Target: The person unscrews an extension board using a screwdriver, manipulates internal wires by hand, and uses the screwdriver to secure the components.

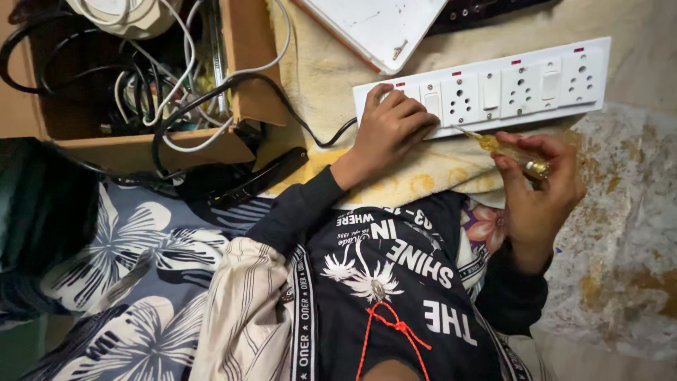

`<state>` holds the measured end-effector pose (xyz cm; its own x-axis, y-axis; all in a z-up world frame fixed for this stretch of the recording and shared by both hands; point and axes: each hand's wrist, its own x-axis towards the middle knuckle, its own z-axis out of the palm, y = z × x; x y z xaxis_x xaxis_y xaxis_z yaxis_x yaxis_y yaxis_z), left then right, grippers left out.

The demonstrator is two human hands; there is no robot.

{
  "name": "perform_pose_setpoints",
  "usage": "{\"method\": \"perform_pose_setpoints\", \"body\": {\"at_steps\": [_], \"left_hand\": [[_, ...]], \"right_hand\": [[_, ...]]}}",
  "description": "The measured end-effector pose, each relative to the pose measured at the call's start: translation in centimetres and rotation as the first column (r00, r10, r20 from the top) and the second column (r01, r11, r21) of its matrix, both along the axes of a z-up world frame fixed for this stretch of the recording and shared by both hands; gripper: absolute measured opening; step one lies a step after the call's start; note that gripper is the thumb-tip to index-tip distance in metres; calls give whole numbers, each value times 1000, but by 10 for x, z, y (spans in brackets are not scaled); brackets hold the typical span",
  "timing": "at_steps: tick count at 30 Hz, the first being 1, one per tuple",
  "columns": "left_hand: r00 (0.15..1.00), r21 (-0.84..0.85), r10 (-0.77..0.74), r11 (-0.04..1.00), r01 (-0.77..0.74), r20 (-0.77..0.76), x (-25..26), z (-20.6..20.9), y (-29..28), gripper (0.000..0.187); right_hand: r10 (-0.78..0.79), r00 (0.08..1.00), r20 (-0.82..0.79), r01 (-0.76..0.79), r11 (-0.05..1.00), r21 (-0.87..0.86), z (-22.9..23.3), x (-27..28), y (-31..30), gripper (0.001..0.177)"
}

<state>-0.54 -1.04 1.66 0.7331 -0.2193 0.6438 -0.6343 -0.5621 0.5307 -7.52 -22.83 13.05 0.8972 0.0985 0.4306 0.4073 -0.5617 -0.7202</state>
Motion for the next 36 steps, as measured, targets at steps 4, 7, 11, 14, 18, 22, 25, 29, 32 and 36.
{"method": "perform_pose_setpoints", "body": {"at_steps": [4, 7, 11, 14, 18, 22, 25, 29, 32, 36], "left_hand": [[1000, -12, 0, 1000, 0, 10, 1, 2, 0, 10], [1000, -8, 3, 1000, -3, 13, 1, 1, 0, 10], [1000, 0, 8, 1000, -8, 16, 1, -1, -1, 11], [1000, 4, 0, 1000, -1, 14, 1, -1, 0, 13], [1000, 7, -5, 1000, 4, 8, 0, 1, 1, 12], [1000, 15, -9, 1000, 8, 7, -1, 3, 3, 14], [1000, 17, -10, 1000, 10, 14, -2, 3, 3, 15], [1000, 42, -11, 999, 10, 17, -2, 3, 3, 17], [1000, 57, -10, 998, 9, 26, -2, 4, 4, 20], [999, -8, -36, 999, 36, 0, -2, 10, 5, 16]], "right_hand": [[10, 997, -79, 2, 988, 152, -18, -2, -1, 26], [5, 996, -86, 11, 982, 186, -27, -3, -3, 26], [29, 994, -101, 1, 959, 283, -36, 0, -5, 27], [-6, 996, -94, 27, 973, 228, -40, 3, -4, 26], [30, 994, -110, 2, 960, 279, -41, 4, -1, 26], [31, 996, -84, -23, 995, 96, -31, 1, -3, 27], [62, 994, -95, -55, 996, 74, -29, 2, -3, 31], [80, 992, -95, -80, 997, 8, -30, 2, -7, 38], [116, 992, -58, -117, 993, -19, -31, 6, -5, 42], [153, 981, 116, -124, 967, -221, -25, 15, 5, 48]]}}
